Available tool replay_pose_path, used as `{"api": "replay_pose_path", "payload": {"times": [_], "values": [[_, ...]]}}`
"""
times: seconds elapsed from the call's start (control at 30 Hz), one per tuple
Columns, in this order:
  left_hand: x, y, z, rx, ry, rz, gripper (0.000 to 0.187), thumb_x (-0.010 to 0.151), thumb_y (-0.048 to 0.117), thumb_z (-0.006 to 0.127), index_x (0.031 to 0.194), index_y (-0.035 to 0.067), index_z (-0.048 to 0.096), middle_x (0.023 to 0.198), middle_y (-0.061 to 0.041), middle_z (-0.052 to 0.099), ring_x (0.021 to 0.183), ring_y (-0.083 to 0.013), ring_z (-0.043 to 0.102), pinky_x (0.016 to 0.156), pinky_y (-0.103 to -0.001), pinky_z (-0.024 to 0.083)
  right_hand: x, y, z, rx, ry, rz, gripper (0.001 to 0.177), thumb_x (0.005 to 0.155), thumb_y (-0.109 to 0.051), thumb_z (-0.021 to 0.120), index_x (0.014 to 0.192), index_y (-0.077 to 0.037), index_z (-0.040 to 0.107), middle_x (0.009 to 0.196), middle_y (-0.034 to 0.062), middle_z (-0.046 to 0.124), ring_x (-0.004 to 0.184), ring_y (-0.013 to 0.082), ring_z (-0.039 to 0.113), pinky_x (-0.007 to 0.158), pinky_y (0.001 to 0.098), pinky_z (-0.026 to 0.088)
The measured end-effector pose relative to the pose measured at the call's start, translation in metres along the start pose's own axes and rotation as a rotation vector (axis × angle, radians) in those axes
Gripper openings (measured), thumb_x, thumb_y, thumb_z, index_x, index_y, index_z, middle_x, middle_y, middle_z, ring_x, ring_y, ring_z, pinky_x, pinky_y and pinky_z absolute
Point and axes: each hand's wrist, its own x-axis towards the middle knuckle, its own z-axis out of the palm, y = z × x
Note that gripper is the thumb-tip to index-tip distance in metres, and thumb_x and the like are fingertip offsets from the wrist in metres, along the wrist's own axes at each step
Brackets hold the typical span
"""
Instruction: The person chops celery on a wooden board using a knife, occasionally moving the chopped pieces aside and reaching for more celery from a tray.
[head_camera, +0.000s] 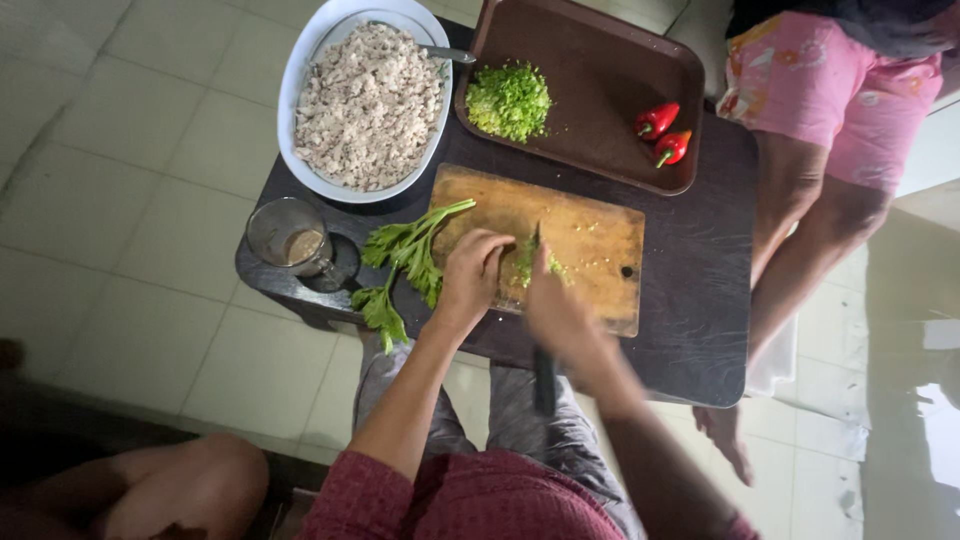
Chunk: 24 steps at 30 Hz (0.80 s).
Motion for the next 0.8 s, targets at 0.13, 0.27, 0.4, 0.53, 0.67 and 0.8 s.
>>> {"api": "replay_pose_path", "payload": {"times": [0.13, 0.27, 0.4, 0.53, 0.67, 0.8], "values": [[-0.002, -0.001, 0.0, -0.011, 0.007, 0.031, 0.018, 0.096, -0.002, 0.06, 0.109, 0.002, 0.072, 0.105, -0.016, 0.069, 0.099, -0.0358, 0.068, 0.088, -0.041, 0.053, -0.013, -0.008, 0.006, -0.182, 0.237, -0.133, 0.093, 0.086, 0.0, 0.053, 0.163, 0.003, 0.0, 0.083, 0.0257, 0.071, 0.072, 0.0384, 0.073, 0.064, 0.0519, 0.06], [-0.003, 0.001, -0.002, -0.017, 0.014, 0.023, 0.019, 0.094, -0.004, 0.061, 0.109, 0.0, 0.072, 0.107, -0.017, 0.068, 0.1, -0.0355, 0.067, 0.088, -0.041, 0.053, -0.024, 0.02, -0.032, -0.225, 0.158, -0.156, 0.084, 0.094, -0.002, 0.05, 0.165, -0.019, 0.009, 0.08, 0.0199, 0.073, 0.072, 0.0341, 0.072, 0.067, 0.0509, 0.059], [0.0, 0.005, -0.003, -0.048, -0.031, -0.088, 0.02, 0.095, -0.002, 0.062, 0.111, 0.002, 0.072, 0.103, -0.015, 0.068, 0.09, -0.0305, 0.068, 0.079, -0.037, 0.053, -0.012, 0.046, -0.058, -0.197, 0.159, 0.005, 0.075, 0.104, -0.01, 0.039, 0.168, -0.029, 0.005, 0.079, 0.0179, 0.072, 0.068, 0.0336, 0.073, 0.059, 0.0481, 0.062], [0.0, 0.008, -0.002, -0.03, -0.009, -0.066, 0.019, 0.096, -0.003, 0.063, 0.112, 0.002, 0.073, 0.102, -0.015, 0.068, 0.089, -0.0294, 0.068, 0.077, -0.036, 0.053, 0.007, 0.075, -0.054, -0.288, 0.395, -0.117, 0.065, 0.101, -0.015, 0.046, 0.161, -0.028, 0.022, 0.08, 0.0168, 0.072, 0.07, 0.0346, 0.071, 0.062, 0.0504, 0.056], [0.0, 0.006, -0.001, -0.067, -0.026, -0.05, 0.021, 0.096, -0.005, 0.061, 0.114, 0.001, 0.071, 0.105, -0.014, 0.069, 0.094, -0.0288, 0.07, 0.081, -0.035, 0.055, -0.002, 0.058, -0.029, -0.215, 0.18, -0.066, 0.07, 0.103, -0.009, 0.04, 0.166, -0.028, 0.015, 0.086, 0.0174, 0.071, 0.066, 0.0283, 0.073, 0.055, 0.0442, 0.061], [0.005, 0.0, 0.003, 0.036, -0.014, 0.068, 0.021, 0.093, -0.006, 0.063, 0.113, 0.0, 0.07, 0.107, -0.015, 0.069, 0.098, -0.0318, 0.069, 0.085, -0.037, 0.055, -0.031, 0.056, -0.019, -0.136, 0.466, -0.451, 0.068, 0.097, -0.01, 0.047, 0.161, -0.019, 0.026, 0.084, 0.0175, 0.072, 0.057, 0.0318, 0.068, 0.051, 0.0469, 0.054]]}}
